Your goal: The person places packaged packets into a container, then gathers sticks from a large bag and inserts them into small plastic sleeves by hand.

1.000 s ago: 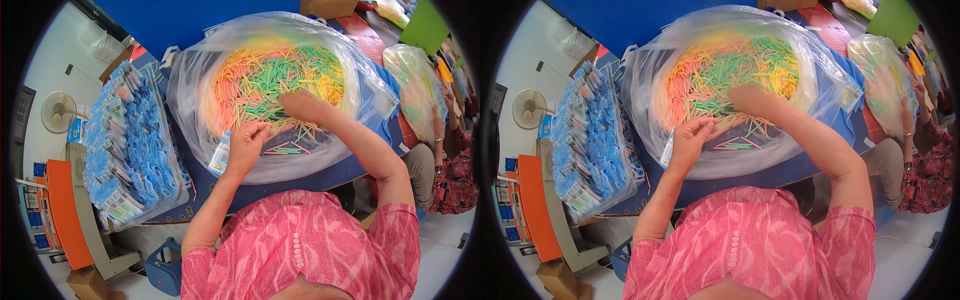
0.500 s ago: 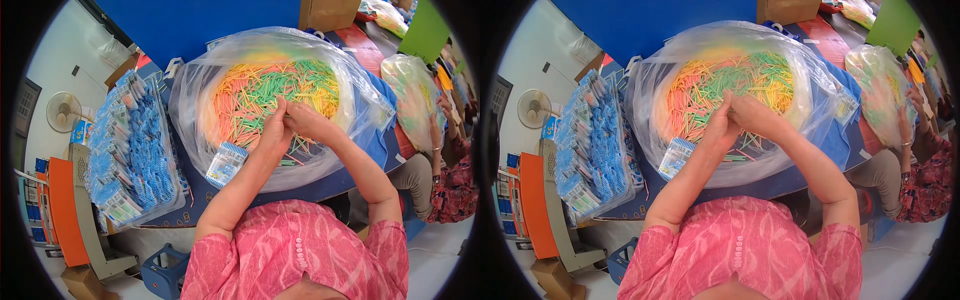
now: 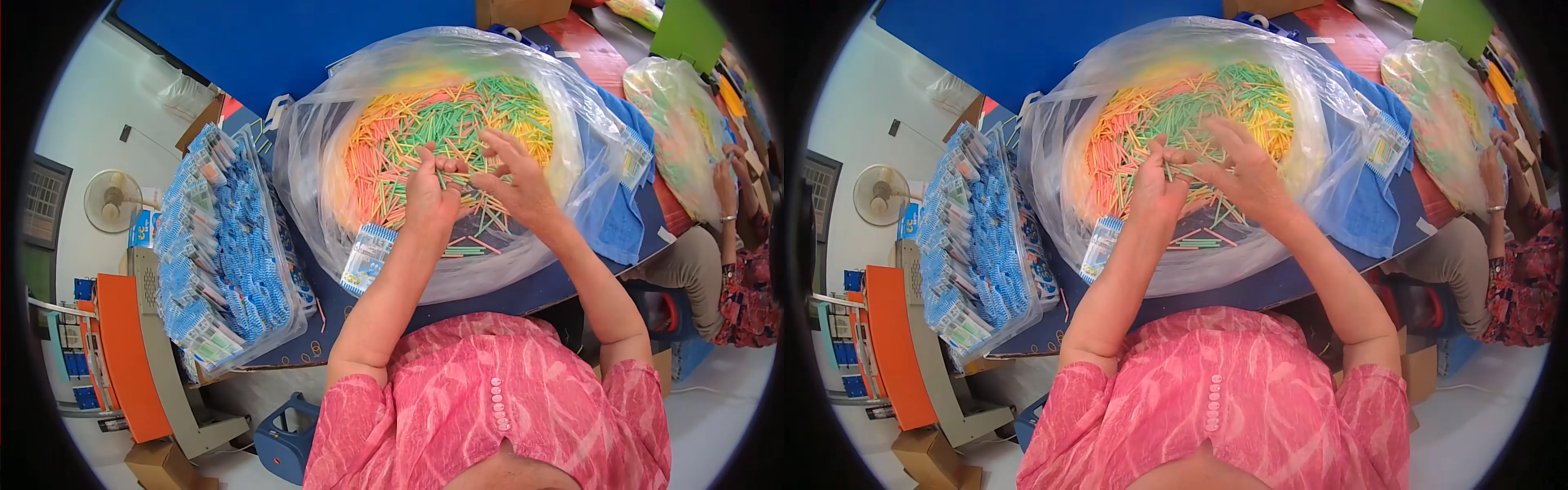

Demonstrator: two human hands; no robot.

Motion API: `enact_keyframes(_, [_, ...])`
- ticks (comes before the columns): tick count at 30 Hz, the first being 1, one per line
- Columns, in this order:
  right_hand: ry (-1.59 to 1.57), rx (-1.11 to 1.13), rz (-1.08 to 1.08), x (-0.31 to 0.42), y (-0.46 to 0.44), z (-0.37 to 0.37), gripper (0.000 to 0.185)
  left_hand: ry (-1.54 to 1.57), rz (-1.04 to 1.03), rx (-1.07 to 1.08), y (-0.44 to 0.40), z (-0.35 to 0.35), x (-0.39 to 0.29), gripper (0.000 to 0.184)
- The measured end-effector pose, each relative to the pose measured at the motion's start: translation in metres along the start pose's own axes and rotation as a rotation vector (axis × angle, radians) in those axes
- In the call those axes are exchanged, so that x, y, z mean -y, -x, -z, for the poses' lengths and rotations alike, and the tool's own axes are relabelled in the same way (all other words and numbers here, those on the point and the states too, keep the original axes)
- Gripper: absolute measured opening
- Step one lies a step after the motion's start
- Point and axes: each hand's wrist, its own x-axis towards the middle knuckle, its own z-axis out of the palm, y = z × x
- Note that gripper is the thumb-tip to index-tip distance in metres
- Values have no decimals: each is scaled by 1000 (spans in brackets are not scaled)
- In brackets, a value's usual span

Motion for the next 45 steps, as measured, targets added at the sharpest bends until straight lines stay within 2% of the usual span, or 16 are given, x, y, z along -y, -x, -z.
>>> enact_keyframes(1, [-87,-26,-115,-4,5,-3,57,-19,36,35,2,0,0,40])
enact_keyframes(4, [-213,7,-52,-13,15,-26,60,-53,108,109,15,-10,3,42])
enact_keyframes(6, [-281,32,-21,-13,19,-34,61,-47,66,163,29,-20,8,30])
enact_keyframes(9, [-406,-150,-33,-4,20,-43,56,-42,30,151,39,-25,4,25])
enact_keyframes(10, [-410,-150,-37,-5,21,-43,56,-33,24,120,42,-26,3,25])
enact_keyframes(13, [-474,-107,-148,-16,20,-34,36,-12,10,118,40,-18,9,25])
enact_keyframes(18, [-350,-162,-319,-23,23,-27,23,-20,12,144,39,-10,19,27])
enact_keyframes(21, [-591,-348,-344,-27,21,-23,20,-30,29,111,44,-15,20,30])
enact_keyframes(26, [-607,-307,-387,-12,15,-10,22,-155,31,94,52,-28,8,35])
enact_keyframes(30, [-482,-264,-272,-7,7,-6,20,-283,52,177,56,-22,12,35])
enact_keyframes(34, [-167,-42,-221,-8,2,-3,28,-332,138,326,58,-17,14,32])
enact_keyframes(37, [-770,175,-626,9,-6,18,59,-330,182,406,53,-9,6,28])
enact_keyframes(38, [-771,181,-626,7,-6,21,59,-331,200,440,50,-8,1,26])
enact_keyframes(41, [-5,369,195,0,-3,31,87,-315,253,404,53,-8,6,22])
enact_keyframes(43, [42,392,226,-3,-6,32,90,-289,310,282,63,-24,8,18])
enact_keyframes(45, [125,456,302,-3,-10,30,96,-331,295,310,66,-24,8,15])
